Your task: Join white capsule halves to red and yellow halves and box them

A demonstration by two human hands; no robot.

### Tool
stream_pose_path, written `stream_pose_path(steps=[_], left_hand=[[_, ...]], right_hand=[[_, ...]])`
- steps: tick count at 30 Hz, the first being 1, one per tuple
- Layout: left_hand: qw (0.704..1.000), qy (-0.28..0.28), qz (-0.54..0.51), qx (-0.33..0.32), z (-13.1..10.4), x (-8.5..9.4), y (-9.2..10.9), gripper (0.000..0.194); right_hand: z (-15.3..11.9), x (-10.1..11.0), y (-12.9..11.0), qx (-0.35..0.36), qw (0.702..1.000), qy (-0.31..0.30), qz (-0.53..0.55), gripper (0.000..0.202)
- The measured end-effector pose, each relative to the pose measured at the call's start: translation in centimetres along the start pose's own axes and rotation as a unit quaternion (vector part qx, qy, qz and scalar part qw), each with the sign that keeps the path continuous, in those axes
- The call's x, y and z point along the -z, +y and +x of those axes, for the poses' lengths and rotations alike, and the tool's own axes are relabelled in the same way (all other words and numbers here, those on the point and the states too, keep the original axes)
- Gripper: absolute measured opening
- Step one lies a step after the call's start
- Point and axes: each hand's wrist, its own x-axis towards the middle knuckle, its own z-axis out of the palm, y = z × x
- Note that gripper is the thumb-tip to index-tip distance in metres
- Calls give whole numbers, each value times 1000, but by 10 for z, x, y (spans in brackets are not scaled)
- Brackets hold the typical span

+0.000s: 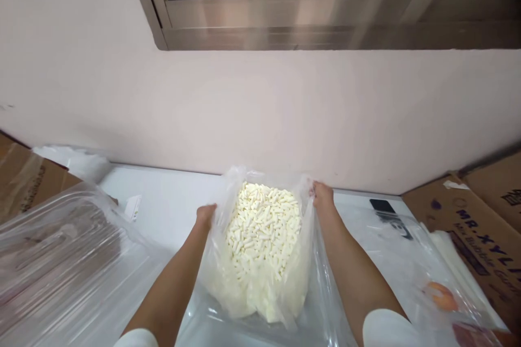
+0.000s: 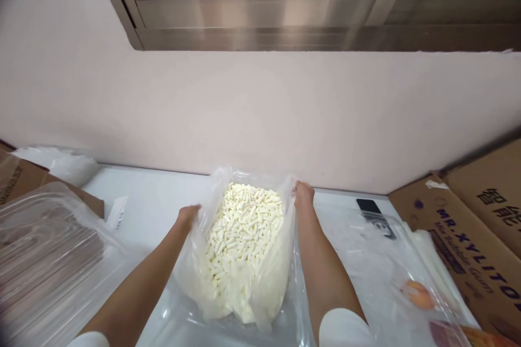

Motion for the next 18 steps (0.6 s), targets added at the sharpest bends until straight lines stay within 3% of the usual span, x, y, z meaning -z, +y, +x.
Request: stream_pose_path(steps=[2, 4, 5, 7, 8, 11, 13, 14, 15, 16, 17, 18], left_hand=[[999, 16, -37, -34, -5, -5, 21, 28], [994, 1, -67, -88, -24, -12, 43, 28], [989, -25, -79, -122, -39, -16, 51, 29], [940, -175, -74, -284, -73, -23, 54, 28], [905, -245, -32, -347, -89, -26, 48, 25], [785, -376, 171, -461, -119, -30, 3, 15], [703, -429, 339, -455, -118, -27, -36, 16], [685, -429, 395, -436, -115, -25, -55, 16], [675, -420, 432, -426, -113, -24, -71, 14], [672, -406, 454, -422, -111, -24, -85, 13], [672, -391, 469, -418, -112, -24, -95, 16], [675, -378, 479, -416, -115, -27, -101, 21]], right_hand=[[-11, -11, -9, 27, 999, -30, 14, 23], [-43, -21, -9, 91, 987, -133, -21, 25], [-68, -25, -3, 137, 965, -211, -68, 27], [-129, -28, 19, 171, 881, -380, -222, 29], [-160, -26, 33, 188, 820, -450, -301, 30], [-227, -1, 71, 172, 733, -533, -386, 25], [-236, 24, 72, 166, 618, -601, -479, 33], [-230, 34, 64, 151, 590, -622, -492, 33], [-217, 39, 52, 137, 593, -630, -483, 31], [-201, 38, 37, 125, 626, -622, -453, 28], [-182, 30, 21, 113, 674, -581, -442, 31], [-162, 16, 7, 123, 738, -500, -436, 35]])
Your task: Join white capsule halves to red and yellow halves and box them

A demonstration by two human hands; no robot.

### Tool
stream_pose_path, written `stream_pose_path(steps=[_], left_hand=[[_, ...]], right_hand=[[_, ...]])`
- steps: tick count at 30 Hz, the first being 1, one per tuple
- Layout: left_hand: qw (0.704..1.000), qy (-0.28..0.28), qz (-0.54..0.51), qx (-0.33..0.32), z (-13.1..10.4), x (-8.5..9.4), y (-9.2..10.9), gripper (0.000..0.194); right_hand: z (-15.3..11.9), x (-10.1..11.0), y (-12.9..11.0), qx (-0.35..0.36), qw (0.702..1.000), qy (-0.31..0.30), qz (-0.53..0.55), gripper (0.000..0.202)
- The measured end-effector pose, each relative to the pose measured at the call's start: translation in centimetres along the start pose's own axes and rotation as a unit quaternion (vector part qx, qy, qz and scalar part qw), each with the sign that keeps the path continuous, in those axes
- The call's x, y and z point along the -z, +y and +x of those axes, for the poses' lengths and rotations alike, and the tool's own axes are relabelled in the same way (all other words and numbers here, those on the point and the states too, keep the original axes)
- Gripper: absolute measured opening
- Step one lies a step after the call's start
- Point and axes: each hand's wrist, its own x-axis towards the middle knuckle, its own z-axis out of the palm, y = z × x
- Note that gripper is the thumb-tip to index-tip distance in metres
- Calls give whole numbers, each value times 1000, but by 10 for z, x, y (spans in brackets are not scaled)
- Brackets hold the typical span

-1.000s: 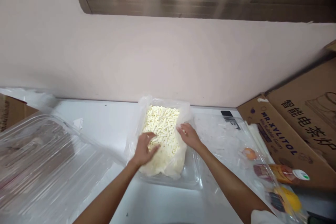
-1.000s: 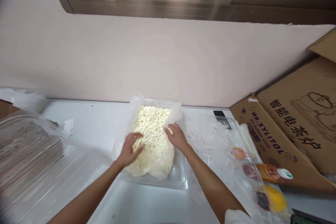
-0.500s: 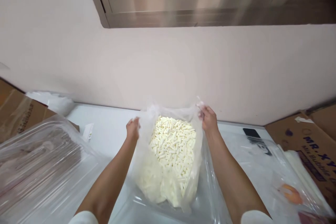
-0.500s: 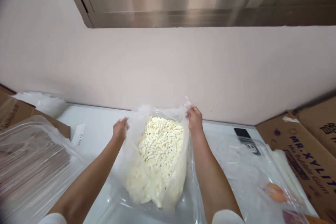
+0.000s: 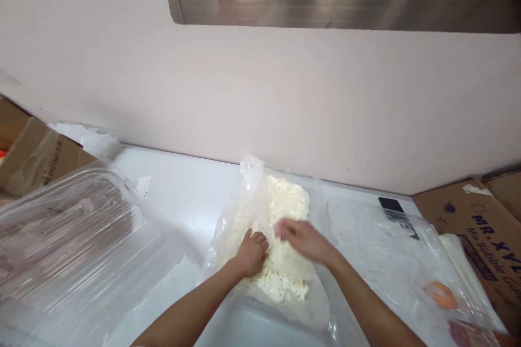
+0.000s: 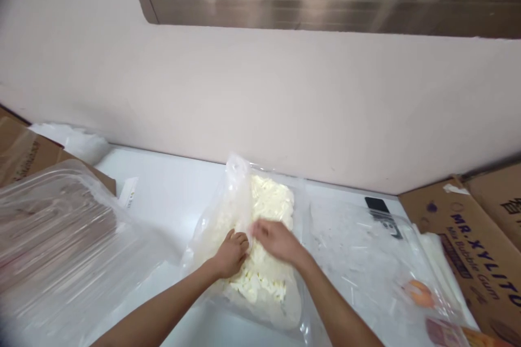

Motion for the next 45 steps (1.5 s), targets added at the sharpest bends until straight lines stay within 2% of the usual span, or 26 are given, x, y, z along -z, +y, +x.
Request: stream_pose_path(steps=[2, 4, 6, 8, 10, 12, 15, 17, 19, 20, 22, 23, 25, 26, 27, 28, 30, 32, 34, 37, 40, 41, 42, 43, 44, 45], left_hand=[[1000, 2, 11, 24, 1, -9, 12, 30], [999, -1, 17, 40, 1, -12, 26, 36], [999, -1, 23, 45, -2, -12, 36, 41], [999, -2, 23, 43, -9, -9, 37, 43], [999, 2, 15, 44, -15, -3, 32, 46], [999, 12, 6, 49, -18, 3, 25, 48], [998, 7, 2, 58, -16, 9, 16, 43], [998, -8, 5, 58, -14, 11, 16, 38], [998, -34, 2, 50, -20, 17, 20, 37], [998, -53, -6, 41, -28, 21, 23, 37], [996, -73, -48, 15, -53, 34, 26, 37], [995, -59, -78, 2, -69, 42, 25, 38], [992, 44, -121, -10, -106, 56, 18, 41], [990, 102, -100, -12, -123, 61, 10, 49], [990, 128, -62, -23, -139, 64, 2, 65], [991, 127, -26, -38, -150, 65, -8, 78], [991, 102, 23, -86, -158, 59, -26, 84], [987, 84, 47, -125, -143, 46, -37, 73], [984, 77, 63, -146, -111, 29, -38, 66], [984, 11, 112, -137, -54, 5, -22, 56], [981, -62, 143, -112, -23, -9, -5, 48], [982, -70, 143, -99, -21, -10, -1, 47], [984, -72, 141, -86, -21, -11, 2, 47], [985, -71, 140, -75, -24, -10, 4, 46], [986, -69, 140, -66, -29, -9, 7, 46], [986, -65, 141, -59, -35, -7, 9, 46]], right_hand=[[49, 31, -11, -61, 984, 166, 8, 39], [104, 43, -24, -134, 959, 245, 42, 49], [152, 40, -35, -145, 951, 266, 59, 56], [184, 33, -43, -133, 951, 268, 77, 45], [199, 31, -49, -112, 951, 272, 99, 29], [197, 37, -55, -84, 949, 280, 119, 27], [159, 56, -68, -23, 945, 289, 149, 35], [113, 63, -74, 67, 943, 283, 163, 36], [59, 55, -70, 151, 956, 226, 113, 30], [33, 43, -63, 148, 971, 175, 74, 27], [-10, 6, -39, 97, 995, -6, -23, 27], [-25, -16, -24, 57, 990, -92, -94, 25], [-43, -59, 5, -24, 952, -197, -232, 21], [-47, -76, 16, -47, 946, -210, -244, 21], [-48, -90, 25, -61, 941, -217, -251, 22], [-47, -99, 31, -69, 942, -217, -248, 23], [-43, -108, 36, -74, 946, -208, -235, 25], [-40, -110, 34, -83, 950, -195, -229, 27], [-40, -111, 29, -100, 954, -177, -221, 28], [-48, -116, 16, -138, 961, -135, -200, 27], [-71, -118, 1, -148, 971, -58, -179, 32], [-86, -116, -1, -141, 977, 4, -161, 35], [-105, -114, -1, -141, 976, 96, -135, 37], [-128, -112, 3, -150, 961, 210, -101, 38], [-154, -111, 10, -177, 919, 349, -53, 38], [-182, -110, 20, -233, 853, 467, -17, 39]])
